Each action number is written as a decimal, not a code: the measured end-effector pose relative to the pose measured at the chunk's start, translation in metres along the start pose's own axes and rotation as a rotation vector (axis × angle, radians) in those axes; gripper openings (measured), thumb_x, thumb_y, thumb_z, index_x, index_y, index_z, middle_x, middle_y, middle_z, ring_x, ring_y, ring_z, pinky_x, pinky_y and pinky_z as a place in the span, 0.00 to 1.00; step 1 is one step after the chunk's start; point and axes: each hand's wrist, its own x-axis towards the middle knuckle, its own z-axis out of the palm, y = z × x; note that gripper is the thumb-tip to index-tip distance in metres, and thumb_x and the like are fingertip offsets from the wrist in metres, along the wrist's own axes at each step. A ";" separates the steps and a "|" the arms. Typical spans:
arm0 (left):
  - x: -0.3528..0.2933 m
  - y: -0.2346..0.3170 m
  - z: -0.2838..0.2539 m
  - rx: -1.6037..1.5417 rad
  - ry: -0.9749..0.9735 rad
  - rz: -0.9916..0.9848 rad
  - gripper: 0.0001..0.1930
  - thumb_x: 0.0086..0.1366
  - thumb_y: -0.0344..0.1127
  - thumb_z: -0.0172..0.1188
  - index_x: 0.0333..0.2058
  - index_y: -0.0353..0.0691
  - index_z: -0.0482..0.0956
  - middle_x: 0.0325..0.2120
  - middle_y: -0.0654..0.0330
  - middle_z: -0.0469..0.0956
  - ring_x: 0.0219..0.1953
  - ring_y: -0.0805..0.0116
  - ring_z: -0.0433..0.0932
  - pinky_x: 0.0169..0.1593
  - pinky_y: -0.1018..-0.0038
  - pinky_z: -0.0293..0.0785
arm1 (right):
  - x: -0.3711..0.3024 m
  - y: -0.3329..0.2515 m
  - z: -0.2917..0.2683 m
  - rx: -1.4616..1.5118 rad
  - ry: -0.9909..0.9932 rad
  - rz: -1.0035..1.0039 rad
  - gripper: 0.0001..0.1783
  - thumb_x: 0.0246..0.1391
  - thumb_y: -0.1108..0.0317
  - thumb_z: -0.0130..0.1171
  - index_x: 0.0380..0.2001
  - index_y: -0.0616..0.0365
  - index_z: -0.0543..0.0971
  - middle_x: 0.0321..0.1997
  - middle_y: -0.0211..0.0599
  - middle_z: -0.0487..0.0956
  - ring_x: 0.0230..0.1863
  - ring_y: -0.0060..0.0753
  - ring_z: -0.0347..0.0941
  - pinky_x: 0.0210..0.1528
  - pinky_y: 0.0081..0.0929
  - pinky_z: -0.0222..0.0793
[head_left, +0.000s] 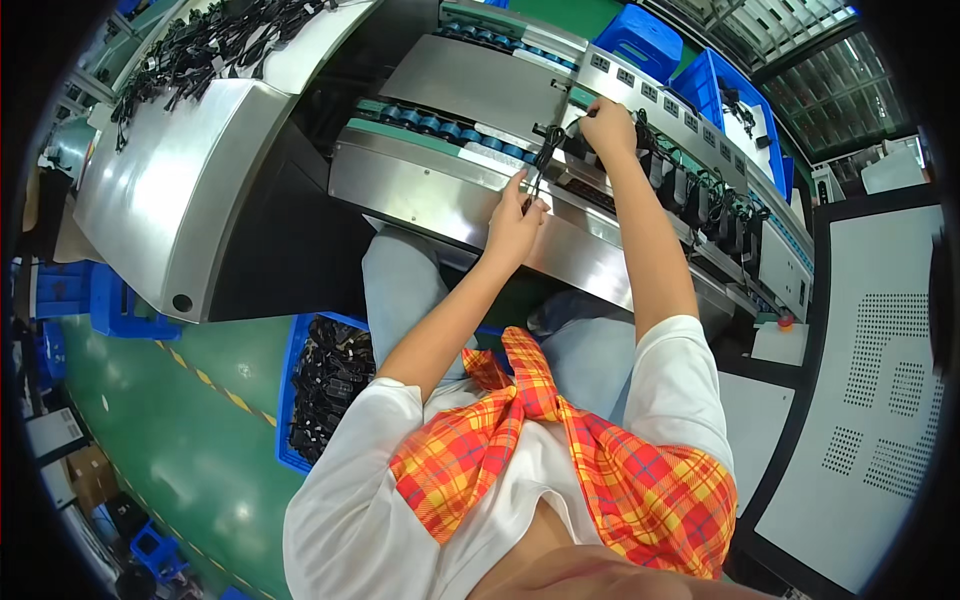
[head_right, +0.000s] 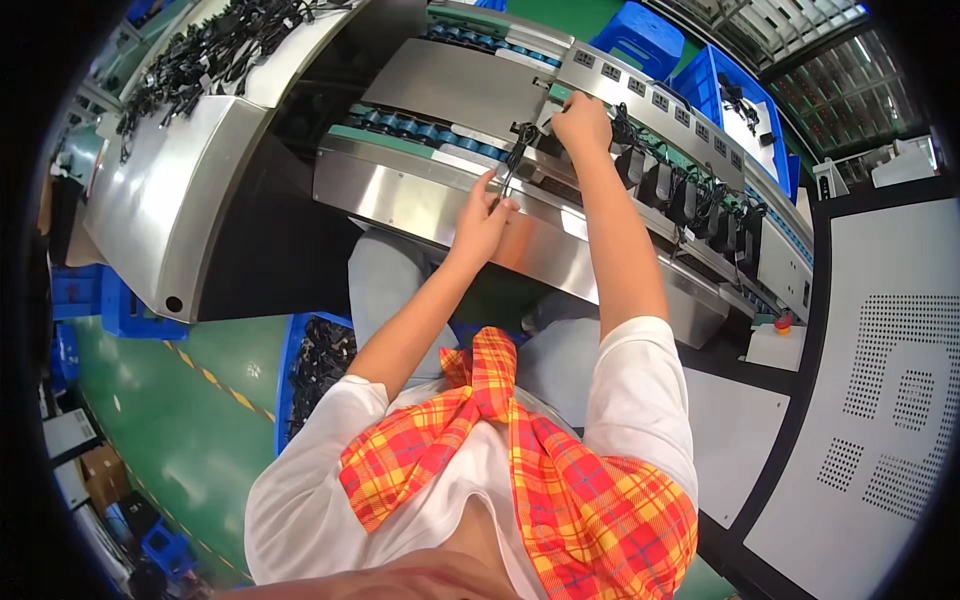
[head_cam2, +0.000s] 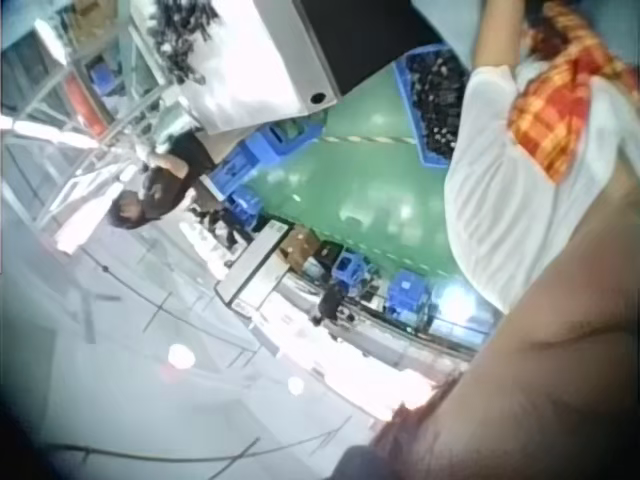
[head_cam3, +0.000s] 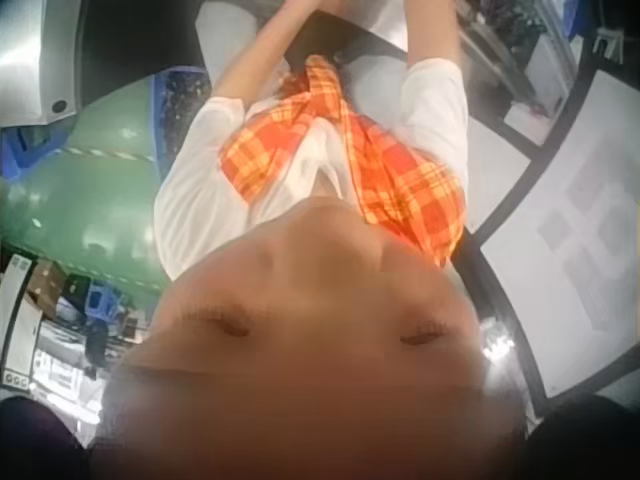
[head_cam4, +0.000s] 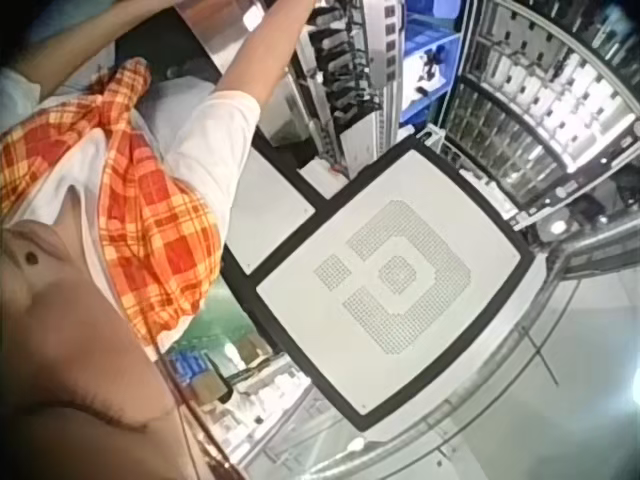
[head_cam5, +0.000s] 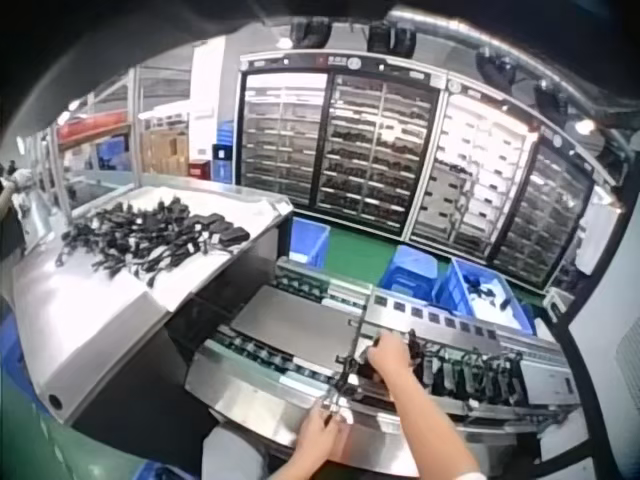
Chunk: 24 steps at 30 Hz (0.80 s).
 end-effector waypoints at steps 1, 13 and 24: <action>0.000 0.002 0.001 -0.022 0.007 0.013 0.29 0.61 0.30 0.51 0.59 0.36 0.52 0.33 0.58 0.78 0.32 0.73 0.74 0.40 0.78 0.69 | 0.001 -0.001 0.000 -0.006 -0.002 0.014 0.19 0.40 0.64 0.58 0.39 0.54 0.76 0.48 0.47 0.71 0.46 0.52 0.72 0.47 0.42 0.68; 0.006 -0.006 -0.003 -0.124 0.025 0.029 0.26 0.60 0.28 0.52 0.56 0.31 0.55 0.30 0.58 0.78 0.29 0.72 0.75 0.37 0.77 0.70 | -0.012 -0.017 0.015 -0.072 0.098 0.043 0.17 0.43 0.64 0.54 0.38 0.60 0.74 0.45 0.52 0.70 0.44 0.55 0.71 0.44 0.46 0.69; 0.003 -0.001 -0.004 -0.350 -0.015 -0.098 0.28 0.61 0.24 0.50 0.59 0.32 0.52 0.44 0.52 0.74 0.36 0.71 0.76 0.42 0.77 0.71 | -0.037 -0.002 0.034 -0.141 0.483 -0.178 0.24 0.51 0.59 0.51 0.48 0.64 0.69 0.49 0.55 0.67 0.54 0.51 0.61 0.53 0.45 0.60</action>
